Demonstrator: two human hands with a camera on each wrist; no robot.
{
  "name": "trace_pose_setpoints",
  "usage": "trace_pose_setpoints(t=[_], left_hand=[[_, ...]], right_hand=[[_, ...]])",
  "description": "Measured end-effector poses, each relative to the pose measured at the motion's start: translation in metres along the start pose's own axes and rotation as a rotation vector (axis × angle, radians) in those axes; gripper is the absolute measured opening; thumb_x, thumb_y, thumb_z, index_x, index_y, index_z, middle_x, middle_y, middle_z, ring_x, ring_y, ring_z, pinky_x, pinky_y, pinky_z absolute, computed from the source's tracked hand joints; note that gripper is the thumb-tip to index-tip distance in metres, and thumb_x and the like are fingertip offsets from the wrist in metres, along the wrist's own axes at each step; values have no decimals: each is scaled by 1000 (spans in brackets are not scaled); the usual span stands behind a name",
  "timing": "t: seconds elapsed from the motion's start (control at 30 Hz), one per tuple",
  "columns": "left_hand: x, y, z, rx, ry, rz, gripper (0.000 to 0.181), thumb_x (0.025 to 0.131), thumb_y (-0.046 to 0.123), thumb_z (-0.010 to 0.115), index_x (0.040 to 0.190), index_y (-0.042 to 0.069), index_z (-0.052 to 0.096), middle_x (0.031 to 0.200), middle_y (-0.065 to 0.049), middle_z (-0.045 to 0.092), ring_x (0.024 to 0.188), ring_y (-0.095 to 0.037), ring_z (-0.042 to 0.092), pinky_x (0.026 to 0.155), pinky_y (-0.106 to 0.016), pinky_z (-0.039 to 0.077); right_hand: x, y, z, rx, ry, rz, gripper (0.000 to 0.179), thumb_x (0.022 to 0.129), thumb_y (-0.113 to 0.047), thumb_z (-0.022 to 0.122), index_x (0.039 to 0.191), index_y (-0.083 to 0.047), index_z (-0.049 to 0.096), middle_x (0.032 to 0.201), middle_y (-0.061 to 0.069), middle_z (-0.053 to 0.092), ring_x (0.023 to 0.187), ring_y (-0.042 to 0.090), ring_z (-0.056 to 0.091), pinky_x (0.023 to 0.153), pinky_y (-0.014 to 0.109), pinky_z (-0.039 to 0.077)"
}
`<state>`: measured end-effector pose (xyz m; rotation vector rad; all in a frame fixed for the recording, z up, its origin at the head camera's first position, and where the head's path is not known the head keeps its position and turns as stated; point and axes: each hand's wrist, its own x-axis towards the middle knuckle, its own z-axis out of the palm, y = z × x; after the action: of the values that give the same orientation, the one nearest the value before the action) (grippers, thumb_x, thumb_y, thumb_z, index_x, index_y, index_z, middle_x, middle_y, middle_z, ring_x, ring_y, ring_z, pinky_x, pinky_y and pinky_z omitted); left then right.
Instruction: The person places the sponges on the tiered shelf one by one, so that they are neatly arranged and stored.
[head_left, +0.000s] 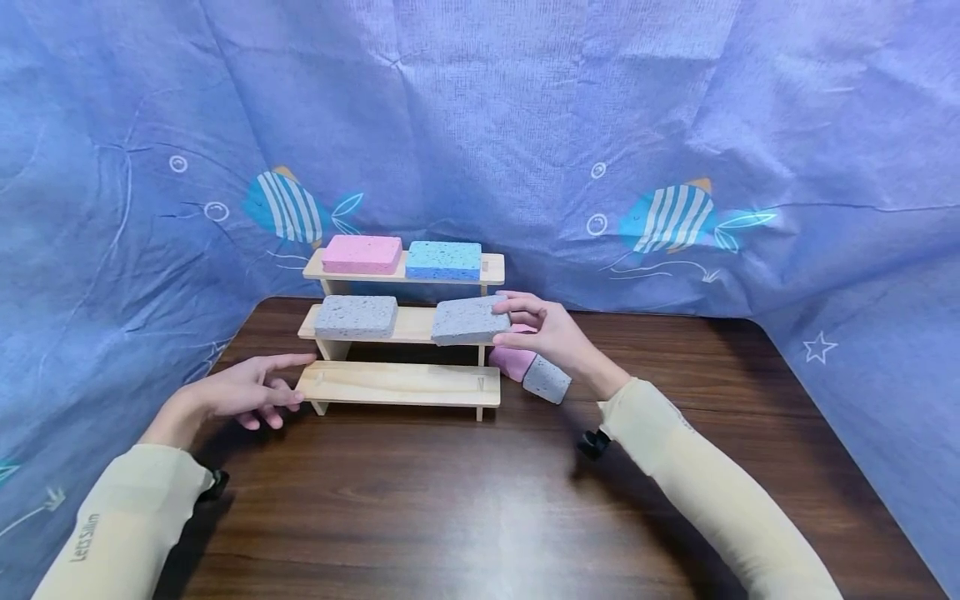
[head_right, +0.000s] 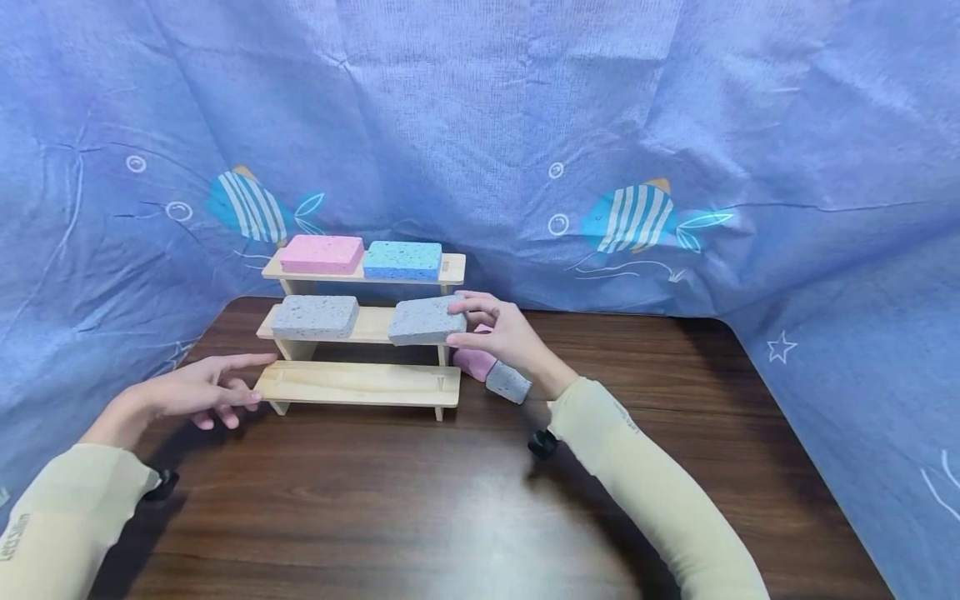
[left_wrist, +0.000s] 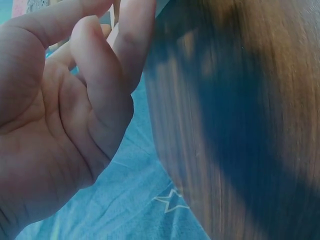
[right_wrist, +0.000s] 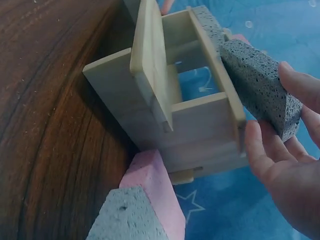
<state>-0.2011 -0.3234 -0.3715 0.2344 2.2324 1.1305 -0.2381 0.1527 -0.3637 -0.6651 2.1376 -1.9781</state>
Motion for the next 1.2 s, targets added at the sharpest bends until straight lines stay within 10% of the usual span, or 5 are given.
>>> trace_pose_setpoints(t=[0.37, 1.2], left_hand=[[-1, -7, 3, 26, 41, 15, 71, 100, 23, 66, 158, 5, 29, 101, -19, 72, 70, -28, 70, 48, -34, 53], [4, 7, 6, -40, 91, -67, 66, 97, 19, 71, 154, 9, 37, 91, -15, 67, 67, -27, 70, 46, -28, 48]], right_hand=[[15, 10, 17, -188, -41, 49, 43, 84, -14, 86, 124, -13, 71, 149, -5, 51, 106, 24, 64, 91, 41, 52], [21, 15, 16, -201, 11, -12, 37, 84, -13, 86, 119, -12, 75, 138, -3, 53, 106, 21, 67, 89, 39, 49]])
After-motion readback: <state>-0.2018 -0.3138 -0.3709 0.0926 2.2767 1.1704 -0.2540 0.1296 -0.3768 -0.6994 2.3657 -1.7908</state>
